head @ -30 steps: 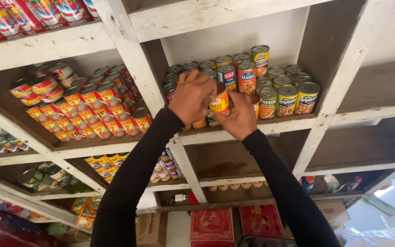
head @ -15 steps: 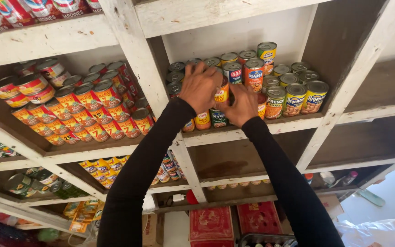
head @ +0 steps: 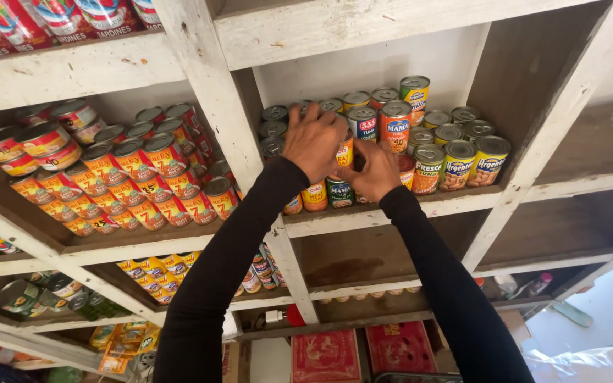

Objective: Arranging canned goods from a basket onto shelves in a grocery store.

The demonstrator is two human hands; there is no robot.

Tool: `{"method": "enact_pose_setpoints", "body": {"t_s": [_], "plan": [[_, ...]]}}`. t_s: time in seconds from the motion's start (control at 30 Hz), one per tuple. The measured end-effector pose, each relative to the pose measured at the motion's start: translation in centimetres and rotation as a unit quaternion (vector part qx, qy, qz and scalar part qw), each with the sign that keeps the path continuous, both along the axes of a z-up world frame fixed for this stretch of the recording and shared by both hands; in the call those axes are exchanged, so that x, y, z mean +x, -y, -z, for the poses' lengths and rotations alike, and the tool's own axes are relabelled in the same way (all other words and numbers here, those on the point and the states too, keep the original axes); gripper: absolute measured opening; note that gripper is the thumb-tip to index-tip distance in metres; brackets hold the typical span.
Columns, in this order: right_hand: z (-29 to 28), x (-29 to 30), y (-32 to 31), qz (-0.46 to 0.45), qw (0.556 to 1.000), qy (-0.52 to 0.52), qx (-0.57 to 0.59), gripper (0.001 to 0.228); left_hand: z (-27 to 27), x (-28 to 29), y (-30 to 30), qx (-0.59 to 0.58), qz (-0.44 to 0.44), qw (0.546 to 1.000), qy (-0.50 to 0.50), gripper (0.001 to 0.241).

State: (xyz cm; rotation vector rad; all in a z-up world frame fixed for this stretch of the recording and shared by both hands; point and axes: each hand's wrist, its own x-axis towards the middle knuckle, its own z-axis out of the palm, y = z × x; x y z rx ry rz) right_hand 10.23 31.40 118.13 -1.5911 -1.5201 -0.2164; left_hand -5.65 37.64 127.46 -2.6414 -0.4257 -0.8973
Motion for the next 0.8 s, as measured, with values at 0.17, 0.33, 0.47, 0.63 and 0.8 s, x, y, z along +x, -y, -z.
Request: {"method": "enact_pose_setpoints", "body": {"t_s": [0.17, 0.33, 0.47, 0.63, 0.8], "plan": [[-0.1, 0.1, 0.1, -0.024, 1.0, -0.011, 0.012, 0.053, 0.3, 0.2, -0.2, -0.018, -0.011, 1.0, -0.009, 0.032], [-1.4, -0.5, 1.3, -0.054, 0.997, -0.057, -0.014, 0.044, 0.1, 0.1, -0.6, -0.041, -0.029, 0.999, -0.018, 0.018], [-1.6, -0.3, 1.7, -0.14, 0.984, -0.107, 0.012, 0.042, -1.1, -0.8, -0.2, -0.067, -0.014, 0.998, 0.003, 0.006], [-1.9, -0.5, 1.8, -0.201, 0.97, -0.128, 0.037, 0.043, -1.7, -1.7, 0.1, -0.124, -0.025, 0.992, 0.005, 0.009], [-2.1, -0.8, 1.5, -0.106, 0.992, -0.068, 0.013, 0.047, -0.2, -1.3, -0.5, -0.093, -0.021, 0.995, 0.004, 0.009]]}}
